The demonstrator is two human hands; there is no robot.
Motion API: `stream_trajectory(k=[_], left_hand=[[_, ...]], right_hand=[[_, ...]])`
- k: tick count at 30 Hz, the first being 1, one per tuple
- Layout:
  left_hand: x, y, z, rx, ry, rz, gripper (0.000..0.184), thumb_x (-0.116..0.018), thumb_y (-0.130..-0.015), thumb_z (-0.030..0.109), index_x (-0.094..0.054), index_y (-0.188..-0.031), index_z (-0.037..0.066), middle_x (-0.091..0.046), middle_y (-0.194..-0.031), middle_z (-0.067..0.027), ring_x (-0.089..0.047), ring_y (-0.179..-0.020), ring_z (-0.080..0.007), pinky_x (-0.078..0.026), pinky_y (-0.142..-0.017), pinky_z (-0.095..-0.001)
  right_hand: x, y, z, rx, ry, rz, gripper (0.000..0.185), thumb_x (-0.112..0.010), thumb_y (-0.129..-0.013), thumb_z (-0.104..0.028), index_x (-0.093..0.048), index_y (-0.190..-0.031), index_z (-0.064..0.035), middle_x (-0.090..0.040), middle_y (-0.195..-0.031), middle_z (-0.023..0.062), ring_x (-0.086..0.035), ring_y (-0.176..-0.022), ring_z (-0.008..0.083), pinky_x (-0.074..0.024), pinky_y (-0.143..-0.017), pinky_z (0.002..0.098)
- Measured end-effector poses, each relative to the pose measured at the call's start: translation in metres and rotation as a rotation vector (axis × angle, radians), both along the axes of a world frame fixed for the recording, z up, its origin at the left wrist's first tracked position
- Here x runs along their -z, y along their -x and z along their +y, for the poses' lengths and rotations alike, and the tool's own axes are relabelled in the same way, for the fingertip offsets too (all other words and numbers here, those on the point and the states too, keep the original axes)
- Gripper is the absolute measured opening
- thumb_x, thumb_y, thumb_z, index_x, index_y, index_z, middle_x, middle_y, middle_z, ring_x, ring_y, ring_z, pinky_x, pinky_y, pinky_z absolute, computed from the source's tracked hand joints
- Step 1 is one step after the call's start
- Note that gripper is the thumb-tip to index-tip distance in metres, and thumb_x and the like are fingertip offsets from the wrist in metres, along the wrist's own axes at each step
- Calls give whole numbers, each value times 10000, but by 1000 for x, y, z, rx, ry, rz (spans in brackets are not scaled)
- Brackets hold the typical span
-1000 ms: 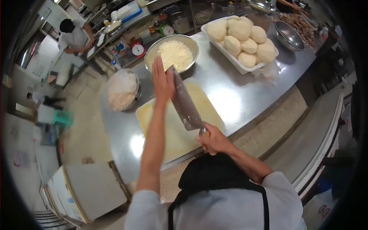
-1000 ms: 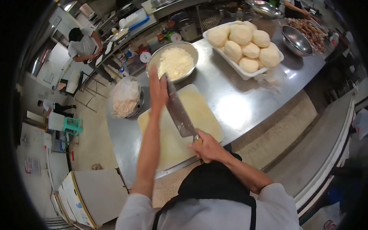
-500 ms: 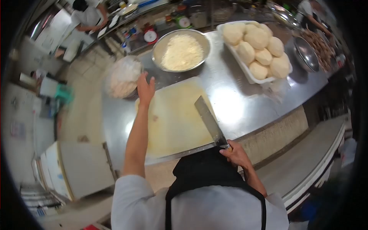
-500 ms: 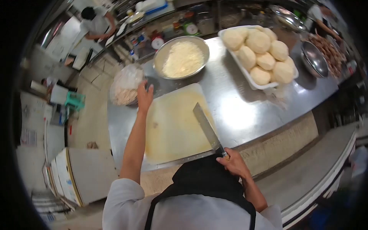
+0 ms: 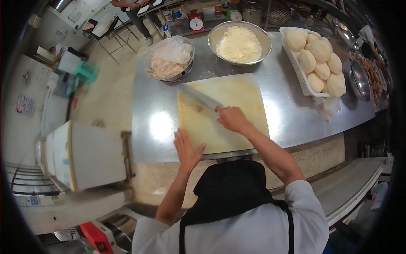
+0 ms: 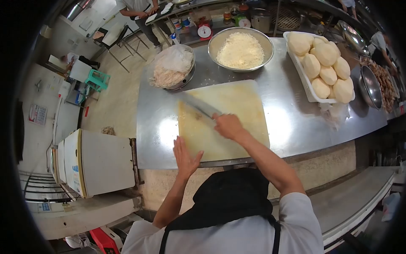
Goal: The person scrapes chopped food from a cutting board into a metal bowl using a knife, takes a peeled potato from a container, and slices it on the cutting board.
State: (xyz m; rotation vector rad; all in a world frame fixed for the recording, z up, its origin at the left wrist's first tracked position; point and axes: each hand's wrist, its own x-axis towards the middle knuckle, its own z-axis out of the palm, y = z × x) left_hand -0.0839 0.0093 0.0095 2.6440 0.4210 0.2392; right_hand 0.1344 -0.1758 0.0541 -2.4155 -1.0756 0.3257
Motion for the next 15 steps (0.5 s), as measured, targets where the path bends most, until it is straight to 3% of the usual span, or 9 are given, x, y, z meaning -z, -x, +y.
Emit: stream_trajectory(k=[2,5,8,10,12,15], left_hand=[[9,24,10,-92,-76,137,1055,-675,-955,550,-199,-1601,-135,-176,-1676,-373,-138,-1569,-544,-145,-1222,-702],[15,21,24,14,-108,116,1044,-625,-982,565,-177,-1598,-150,-154,-1676,-384,-120,-1568,-555,-137,-1200,-739],[21,-12,38,35,-103,84,1004,-575,-1011,552,-163,-1607,-143,-143,-1679,-385,-113,-1573,-546,-131,-1213,-725],[16,-42,41,37,-127,95,966,-549,-1024,525,-168,-1602,-149,-152,-1676,-386,-132,-1572,-537,-138,-1227,-703],[15,-66,42,51,-161,76,948,-542,-1027,514,-185,-1597,-155,-169,-1671,-388,-143,-1571,-533,-145,-1236,-686],[29,-81,36,100,-230,6,914,-534,-1033,496,-221,-1584,-164,-198,-1657,-398,-158,-1563,-543,-152,-1244,-665]], right_hand=[[2,34,17,-64,66,47,317,-682,-919,-295,-642,-1125,-57,-725,-874,239,-715,-845,447,-557,-754,542],[-27,69,-11,-161,-18,149,276,-690,-951,-277,-632,-1112,-60,-704,-814,216,-709,-748,394,-557,-707,523],[-27,99,-56,109,-222,583,248,-694,-990,-257,-609,-1076,-40,-667,-746,139,-663,-648,262,-544,-608,431],[-26,126,-85,479,-399,927,225,-695,-1013,-239,-603,-1062,-39,-601,-715,54,-581,-611,150,-505,-536,326],[-8,154,-109,760,-783,1114,206,-675,-1025,-229,-611,-1075,-39,-580,-724,17,-574,-598,116,-485,-516,271],[31,181,-140,955,-909,1101,202,-674,-1027,-224,-615,-1104,-47,-571,-736,23,-572,-585,124,-499,-520,283]])
